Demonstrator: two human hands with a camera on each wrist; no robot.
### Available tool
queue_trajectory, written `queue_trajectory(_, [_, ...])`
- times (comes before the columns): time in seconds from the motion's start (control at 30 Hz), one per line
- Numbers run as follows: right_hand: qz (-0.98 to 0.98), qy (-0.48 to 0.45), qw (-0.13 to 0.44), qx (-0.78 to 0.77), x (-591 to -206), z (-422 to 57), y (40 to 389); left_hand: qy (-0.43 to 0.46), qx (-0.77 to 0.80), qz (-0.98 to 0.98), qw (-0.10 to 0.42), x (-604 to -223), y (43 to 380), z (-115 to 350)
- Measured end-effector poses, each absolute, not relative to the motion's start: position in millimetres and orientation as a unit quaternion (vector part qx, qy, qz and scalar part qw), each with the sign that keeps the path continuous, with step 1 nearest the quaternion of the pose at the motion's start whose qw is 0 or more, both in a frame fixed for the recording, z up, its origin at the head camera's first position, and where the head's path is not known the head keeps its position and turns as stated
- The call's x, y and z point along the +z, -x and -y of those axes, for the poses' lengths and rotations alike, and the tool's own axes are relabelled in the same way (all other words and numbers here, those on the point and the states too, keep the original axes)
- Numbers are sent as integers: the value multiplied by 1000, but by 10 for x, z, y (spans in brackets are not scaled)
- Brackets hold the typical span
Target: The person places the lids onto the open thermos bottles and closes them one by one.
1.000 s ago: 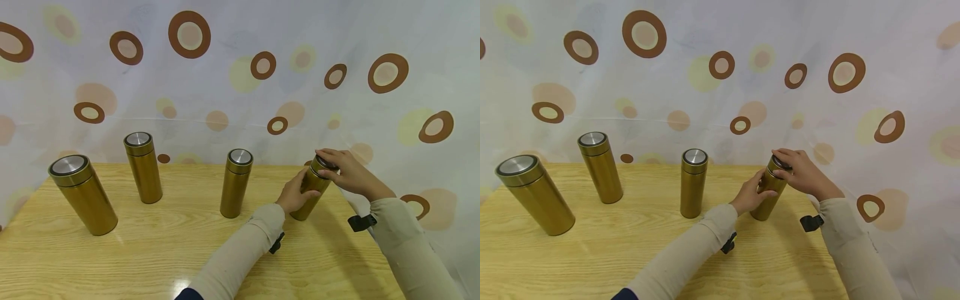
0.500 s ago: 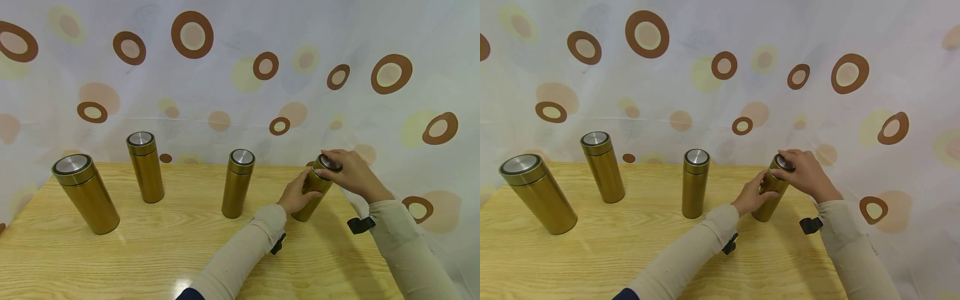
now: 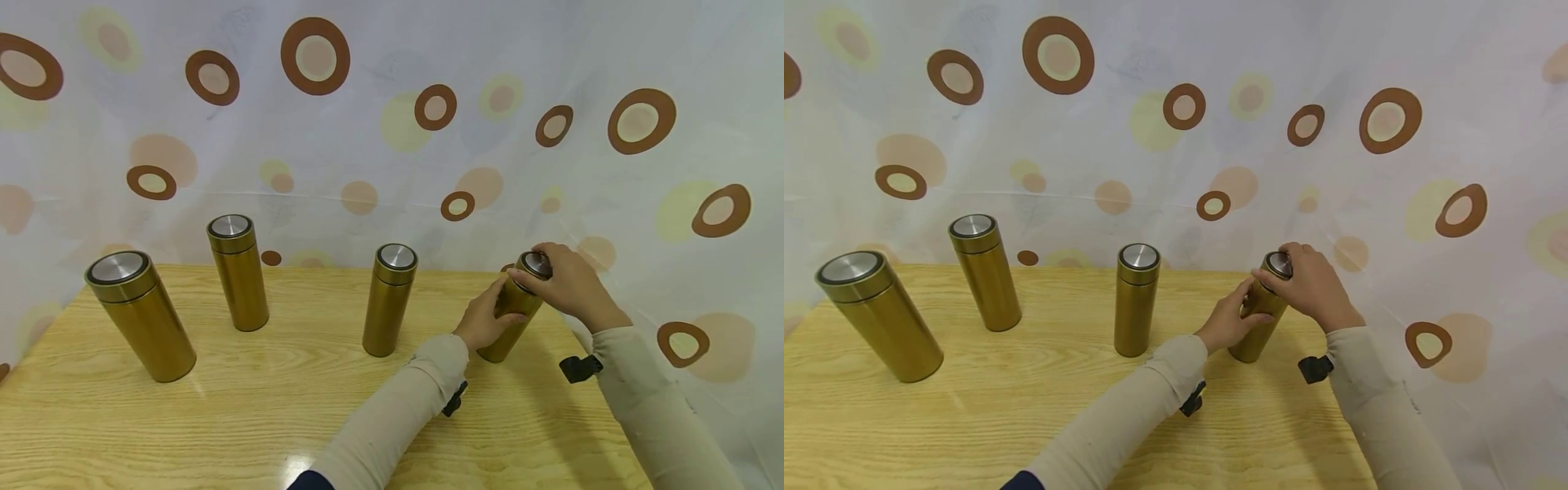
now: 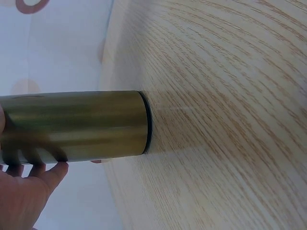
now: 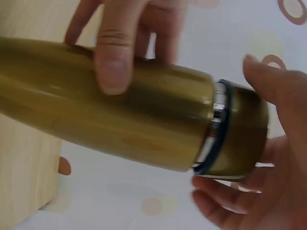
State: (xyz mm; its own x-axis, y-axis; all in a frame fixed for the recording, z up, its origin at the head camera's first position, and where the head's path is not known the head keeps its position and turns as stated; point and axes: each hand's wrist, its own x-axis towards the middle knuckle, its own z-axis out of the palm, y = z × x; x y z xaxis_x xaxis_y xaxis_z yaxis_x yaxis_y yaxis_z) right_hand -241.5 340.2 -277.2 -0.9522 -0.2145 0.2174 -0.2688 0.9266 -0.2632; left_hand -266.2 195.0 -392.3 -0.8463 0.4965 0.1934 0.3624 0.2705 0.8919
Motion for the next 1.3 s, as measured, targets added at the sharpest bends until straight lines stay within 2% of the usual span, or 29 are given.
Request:
queue_trajectory(0.17, [958,-216,1,189,-2599,-3476,2391,-277,543,-791,54,-3934,2682,-1959])
queue_trajectory(0.3, [944,-269,-41,187,-2477,-3541,2370,-283,543,-789,52,-3923,2680,-1951])
queue_trajectory(0.43, [944,-277,-63,166,-2418,-3562,2372,-283,545,-787,56,-3913,2673,-1943])
queue_trajectory(0.83, [959,-252,-36,121,-2421,-3505,2390,-280,544,-789,59,-3900,2660,-1934])
queue_trajectory(1.1, [977,-199,-8,75,-2475,-3456,2381,-281,540,-791,62,-3890,2646,-1926])
queue_trajectory(1.3, [977,-206,4,44,-2478,-3408,2384,-283,540,-790,58,-3898,2661,-1932])
